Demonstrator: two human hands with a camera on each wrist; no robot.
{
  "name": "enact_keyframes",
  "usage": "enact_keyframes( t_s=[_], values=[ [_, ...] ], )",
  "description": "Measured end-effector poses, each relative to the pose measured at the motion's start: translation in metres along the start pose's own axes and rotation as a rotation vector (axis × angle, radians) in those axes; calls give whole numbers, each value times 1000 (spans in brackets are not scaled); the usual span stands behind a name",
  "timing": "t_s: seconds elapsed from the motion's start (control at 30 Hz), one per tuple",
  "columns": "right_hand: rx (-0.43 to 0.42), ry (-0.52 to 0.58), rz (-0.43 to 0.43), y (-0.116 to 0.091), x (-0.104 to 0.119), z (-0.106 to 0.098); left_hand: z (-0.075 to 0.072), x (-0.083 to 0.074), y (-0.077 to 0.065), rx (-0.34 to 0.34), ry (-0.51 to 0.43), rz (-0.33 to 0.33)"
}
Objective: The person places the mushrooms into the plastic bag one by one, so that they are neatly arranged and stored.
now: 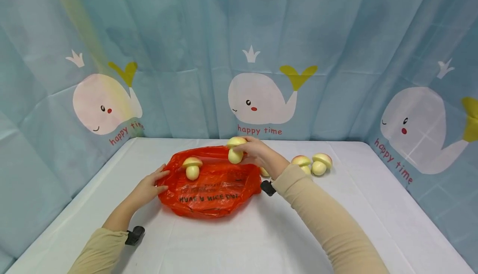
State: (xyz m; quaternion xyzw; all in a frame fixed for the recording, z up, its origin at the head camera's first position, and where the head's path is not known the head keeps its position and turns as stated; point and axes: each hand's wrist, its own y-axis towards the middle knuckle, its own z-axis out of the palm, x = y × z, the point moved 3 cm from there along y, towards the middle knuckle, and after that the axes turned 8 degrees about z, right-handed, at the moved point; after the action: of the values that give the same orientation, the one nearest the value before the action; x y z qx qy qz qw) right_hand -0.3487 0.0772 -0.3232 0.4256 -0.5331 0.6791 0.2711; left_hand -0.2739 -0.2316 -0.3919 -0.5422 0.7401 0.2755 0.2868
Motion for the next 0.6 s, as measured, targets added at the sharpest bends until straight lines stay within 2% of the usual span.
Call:
enact_keyframes(
  t_s=[0.1, 0.3, 0.6],
  values=[
    [-16, -21, 46, 5, 0, 7, -1, 0, 2, -4, -5, -12],
    [-37, -132, 103, 15, -4, 23, -2, -4, 8, -29, -11, -6],
    [-23, -133, 144, 31, -11, 42, -1, -6, 12, -39, 4, 5]
  ],
)
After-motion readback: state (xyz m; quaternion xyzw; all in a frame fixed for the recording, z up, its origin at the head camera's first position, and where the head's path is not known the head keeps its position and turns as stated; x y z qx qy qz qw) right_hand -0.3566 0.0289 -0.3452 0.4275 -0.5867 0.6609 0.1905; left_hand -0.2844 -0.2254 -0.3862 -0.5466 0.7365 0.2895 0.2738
